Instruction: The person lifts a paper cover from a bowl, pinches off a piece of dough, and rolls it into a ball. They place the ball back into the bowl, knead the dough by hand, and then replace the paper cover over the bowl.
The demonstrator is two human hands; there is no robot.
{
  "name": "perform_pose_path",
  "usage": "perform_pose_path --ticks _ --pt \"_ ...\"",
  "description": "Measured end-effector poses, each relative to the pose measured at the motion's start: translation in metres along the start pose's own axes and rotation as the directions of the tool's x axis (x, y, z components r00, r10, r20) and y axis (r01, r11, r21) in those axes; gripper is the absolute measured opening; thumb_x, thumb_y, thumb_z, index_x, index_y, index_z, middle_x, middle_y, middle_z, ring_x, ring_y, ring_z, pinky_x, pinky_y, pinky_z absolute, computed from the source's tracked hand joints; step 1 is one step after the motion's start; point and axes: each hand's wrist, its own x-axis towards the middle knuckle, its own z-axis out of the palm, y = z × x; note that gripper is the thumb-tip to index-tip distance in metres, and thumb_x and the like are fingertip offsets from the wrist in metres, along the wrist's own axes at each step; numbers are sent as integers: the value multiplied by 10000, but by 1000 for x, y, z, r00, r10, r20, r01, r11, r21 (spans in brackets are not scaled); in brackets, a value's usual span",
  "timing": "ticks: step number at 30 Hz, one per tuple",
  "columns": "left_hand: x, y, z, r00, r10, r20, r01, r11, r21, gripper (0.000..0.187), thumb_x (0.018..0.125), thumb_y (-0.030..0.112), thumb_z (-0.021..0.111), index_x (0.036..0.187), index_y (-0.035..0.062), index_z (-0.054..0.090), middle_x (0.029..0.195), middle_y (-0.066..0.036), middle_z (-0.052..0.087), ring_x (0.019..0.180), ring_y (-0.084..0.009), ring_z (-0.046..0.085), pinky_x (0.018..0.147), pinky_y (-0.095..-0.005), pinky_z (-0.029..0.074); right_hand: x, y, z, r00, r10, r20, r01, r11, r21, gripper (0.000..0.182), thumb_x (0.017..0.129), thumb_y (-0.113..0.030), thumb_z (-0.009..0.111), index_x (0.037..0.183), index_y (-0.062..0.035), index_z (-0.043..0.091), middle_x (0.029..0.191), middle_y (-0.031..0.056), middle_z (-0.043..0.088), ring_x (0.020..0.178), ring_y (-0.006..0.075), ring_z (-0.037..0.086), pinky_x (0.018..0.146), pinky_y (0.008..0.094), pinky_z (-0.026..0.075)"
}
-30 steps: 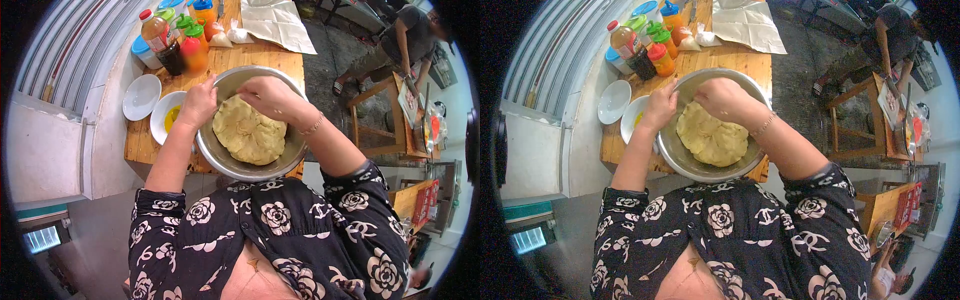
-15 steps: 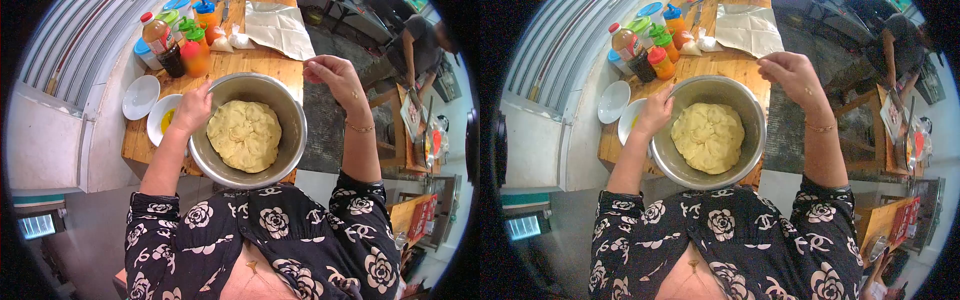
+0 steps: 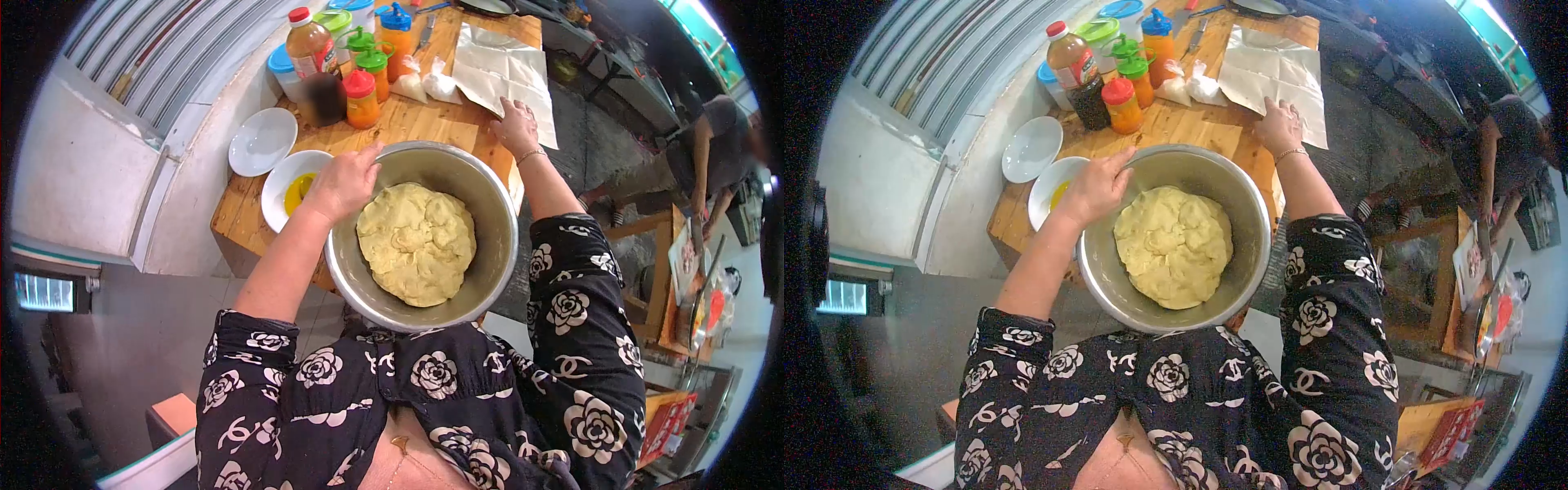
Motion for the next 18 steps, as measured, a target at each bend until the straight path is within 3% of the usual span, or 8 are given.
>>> perform_pose_path --ticks 4,5,8,9,12,13,17,18 --pt "0 1 1 1000 -22 17 22 1000 6 369 893 161 543 1241 39 552 906 -265 644 865 -418 627 768 -490 502 16 5 20 998 -53 -20 53 998 -32 339 854 -258 578 1165 -148 658 1266 146 577 1274 350 463 1086 434 337" --pt "0 2 0 1000 -25 16 24 1000 19 369 894 160 542 1243 39 548 901 -264 644 863 -416 628 766 -491 503 22 10 20 993 -102 61 104 994 -44 254 871 -218 532 1062 -160 689 1158 147 630 1143 346 564 1017 435 415" --pt "1 4 -1 1000 -17 6 17 1000 26 371 898 159 538 1249 42 537 888 -262 645 855 -420 628 764 -494 504 35 14 32 998 38 -58 -38 999 -2 237 883 -208 493 1021 -168 681 1025 148 663 969 367 631 887 454 493" --pt "0 3 -1 1000 -15 6 15 1000 19 372 899 160 537 1252 43 533 884 -261 646 852 -423 628 764 -495 504 39 17 28 969 32 -247 -1 992 125 214 877 -193 494 994 -153 669 954 163 660 897 376 641 771 471 518" --pt "0 3 -1 999 -22 33 21 1000 22 367 908 165 527 1257 52 526 908 -261 646 880 -414 626 793 -502 492 60 32 -41 729 -126 -673 276 954 121 141 867 -161 537 940 -121 651 884 124 657 849 358 643 713 433 527" --pt "-1 4 -1 998 -47 42 45 998 38 362 916 180 519 1255 53 529 915 -257 644 897 -410 622 807 -501 485 63 33 -77 642 -135 -755 348 929 129 176 848 -106 602 1010 -80 667 1003 157 663 924 352 638 780 386 524" --pt "2 13 -11 985 -145 98 139 988 64 355 958 255 473 1241 53 549 969 -246 620 963 -399 594 850 -489 462 60 54 -222 371 -444 -816 505 834 -225 218 891 -200 621 1011 -23 663 965 93 701 856 220 667 776 320 510" --pt "4 14 -15 979 -167 118 161 985 63 361 971 278 458 1236 52 556 989 -244 610 978 -398 585 858 -485 457 22 21 -265 453 -426 -783 511 844 -164 226 936 -209 579 1035 -22 661 841 78 647 725 170 625 659 305 504"
